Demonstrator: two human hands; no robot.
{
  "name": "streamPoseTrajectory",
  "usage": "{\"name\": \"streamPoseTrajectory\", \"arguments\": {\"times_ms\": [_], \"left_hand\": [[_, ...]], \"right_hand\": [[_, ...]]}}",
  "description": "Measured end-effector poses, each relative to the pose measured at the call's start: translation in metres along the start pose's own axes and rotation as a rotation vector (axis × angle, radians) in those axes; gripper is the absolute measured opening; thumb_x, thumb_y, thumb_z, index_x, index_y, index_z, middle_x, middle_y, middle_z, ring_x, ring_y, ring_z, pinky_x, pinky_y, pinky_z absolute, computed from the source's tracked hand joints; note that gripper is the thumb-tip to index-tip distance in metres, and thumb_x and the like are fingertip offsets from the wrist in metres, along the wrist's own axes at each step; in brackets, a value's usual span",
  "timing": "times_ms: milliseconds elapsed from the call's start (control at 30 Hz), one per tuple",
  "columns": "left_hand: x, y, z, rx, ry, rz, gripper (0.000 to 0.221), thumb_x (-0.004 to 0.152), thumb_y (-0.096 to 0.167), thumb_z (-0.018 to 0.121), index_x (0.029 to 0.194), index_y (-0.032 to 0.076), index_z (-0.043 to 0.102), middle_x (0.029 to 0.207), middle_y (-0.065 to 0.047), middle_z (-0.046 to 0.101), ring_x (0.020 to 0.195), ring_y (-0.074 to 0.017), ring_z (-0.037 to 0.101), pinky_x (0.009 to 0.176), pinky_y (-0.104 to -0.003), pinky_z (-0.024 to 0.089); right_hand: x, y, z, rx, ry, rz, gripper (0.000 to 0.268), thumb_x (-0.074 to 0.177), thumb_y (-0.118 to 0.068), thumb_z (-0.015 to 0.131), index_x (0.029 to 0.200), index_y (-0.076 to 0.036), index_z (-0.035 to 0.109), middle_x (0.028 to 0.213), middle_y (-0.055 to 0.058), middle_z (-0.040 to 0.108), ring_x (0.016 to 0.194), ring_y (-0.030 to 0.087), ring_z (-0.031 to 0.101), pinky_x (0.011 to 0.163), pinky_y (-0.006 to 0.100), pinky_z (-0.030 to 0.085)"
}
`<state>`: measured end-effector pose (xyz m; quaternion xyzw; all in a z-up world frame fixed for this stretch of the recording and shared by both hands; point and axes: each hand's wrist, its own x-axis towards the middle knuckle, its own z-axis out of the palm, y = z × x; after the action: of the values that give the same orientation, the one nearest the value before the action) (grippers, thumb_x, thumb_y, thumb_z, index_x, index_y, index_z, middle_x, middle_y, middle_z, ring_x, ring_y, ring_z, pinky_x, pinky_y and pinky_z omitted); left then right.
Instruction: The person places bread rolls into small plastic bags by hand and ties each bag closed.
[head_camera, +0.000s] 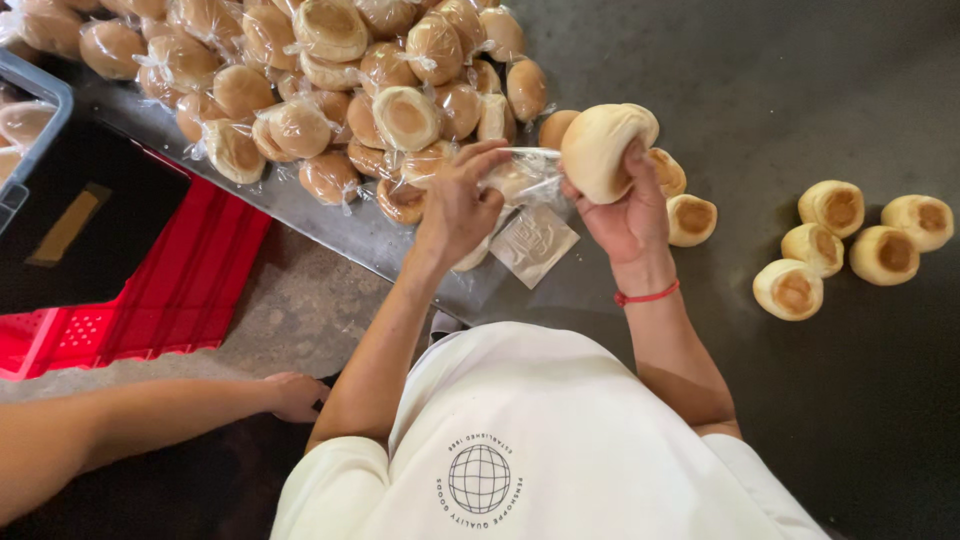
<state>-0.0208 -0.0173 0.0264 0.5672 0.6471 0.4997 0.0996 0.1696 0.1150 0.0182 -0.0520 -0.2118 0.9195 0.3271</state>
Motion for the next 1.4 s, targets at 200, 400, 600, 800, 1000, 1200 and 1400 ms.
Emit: {"name": "streamPoseTrajectory", "arguments": {"times_ms": [200, 400, 600, 800, 1000, 1200, 1400], "left_hand": [[0.001, 0.032, 0.010, -0.231, -0.089, -0.082, 0.063, 0.076, -0.006, 0.055, 0.139, -0.002, 0.055, 0.151, -0.017, 0.053, 0.121, -0.0308, 0.068, 0.081, -0.031, 0.059], [0.006, 0.049, 0.003, -0.165, -0.032, 0.040, 0.066, 0.080, -0.006, 0.064, 0.145, -0.004, 0.053, 0.158, -0.017, 0.048, 0.133, -0.0345, 0.062, 0.099, -0.036, 0.059], [0.002, 0.053, 0.023, 0.110, -0.026, 0.187, 0.071, 0.079, -0.006, 0.067, 0.146, -0.012, 0.046, 0.158, -0.023, 0.041, 0.127, -0.0414, 0.060, 0.101, -0.045, 0.054], [0.012, 0.028, 0.003, -0.100, 0.002, 0.051, 0.069, 0.079, -0.010, 0.059, 0.147, -0.007, 0.049, 0.157, -0.015, 0.048, 0.134, -0.0344, 0.063, 0.105, -0.038, 0.058], [0.021, 0.047, -0.031, -0.328, -0.021, 0.018, 0.047, 0.090, -0.006, 0.065, 0.136, -0.002, 0.057, 0.146, -0.018, 0.055, 0.127, -0.0275, 0.063, 0.085, -0.030, 0.061], [0.014, 0.029, -0.046, -0.151, -0.195, 0.019, 0.032, 0.088, 0.012, 0.083, 0.117, 0.004, 0.071, 0.092, -0.005, 0.070, 0.082, -0.0165, 0.070, 0.072, -0.032, 0.059], [0.012, 0.044, -0.036, -0.045, 0.049, 0.144, 0.010, 0.096, 0.002, 0.071, 0.106, 0.005, 0.073, 0.092, -0.006, 0.065, 0.070, -0.0145, 0.062, 0.063, -0.032, 0.050]], "right_hand": [[-0.008, 0.020, 0.023, -0.502, 0.034, -0.286, 0.056, 0.096, -0.006, 0.078, 0.143, -0.005, 0.047, 0.136, 0.009, 0.057, 0.131, 0.021, 0.058, 0.117, 0.039, 0.050], [-0.019, 0.028, 0.045, -1.728, 0.049, -0.854, 0.067, 0.084, 0.004, 0.081, 0.141, -0.005, 0.047, 0.134, 0.015, 0.055, 0.126, 0.030, 0.058, 0.107, 0.044, 0.052], [-0.011, 0.030, 0.040, -2.008, -0.083, -0.704, 0.066, 0.092, 0.008, 0.068, 0.152, 0.003, 0.040, 0.143, 0.024, 0.050, 0.132, 0.045, 0.054, 0.111, 0.046, 0.050], [-0.015, 0.006, 0.050, -1.972, -0.251, -0.540, 0.057, 0.088, 0.002, 0.072, 0.140, 0.001, 0.049, 0.146, 0.026, 0.046, 0.128, 0.048, 0.052, 0.103, 0.048, 0.048], [-0.020, -0.001, 0.059, -1.884, -0.156, -0.225, 0.013, 0.091, -0.009, 0.077, 0.096, 0.000, 0.070, 0.130, 0.018, 0.066, 0.091, 0.025, 0.070, 0.069, 0.033, 0.057], [-0.027, -0.038, 0.080, -1.747, -0.050, -0.030, 0.009, 0.097, -0.009, 0.073, 0.093, -0.001, 0.074, 0.080, 0.010, 0.076, 0.068, 0.011, 0.069, 0.059, 0.024, 0.054], [-0.022, -0.027, 0.096, -1.376, 0.017, -0.306, 0.006, 0.101, -0.003, 0.069, 0.101, 0.003, 0.071, 0.092, 0.011, 0.072, 0.082, 0.013, 0.071, 0.068, 0.025, 0.057]]}}
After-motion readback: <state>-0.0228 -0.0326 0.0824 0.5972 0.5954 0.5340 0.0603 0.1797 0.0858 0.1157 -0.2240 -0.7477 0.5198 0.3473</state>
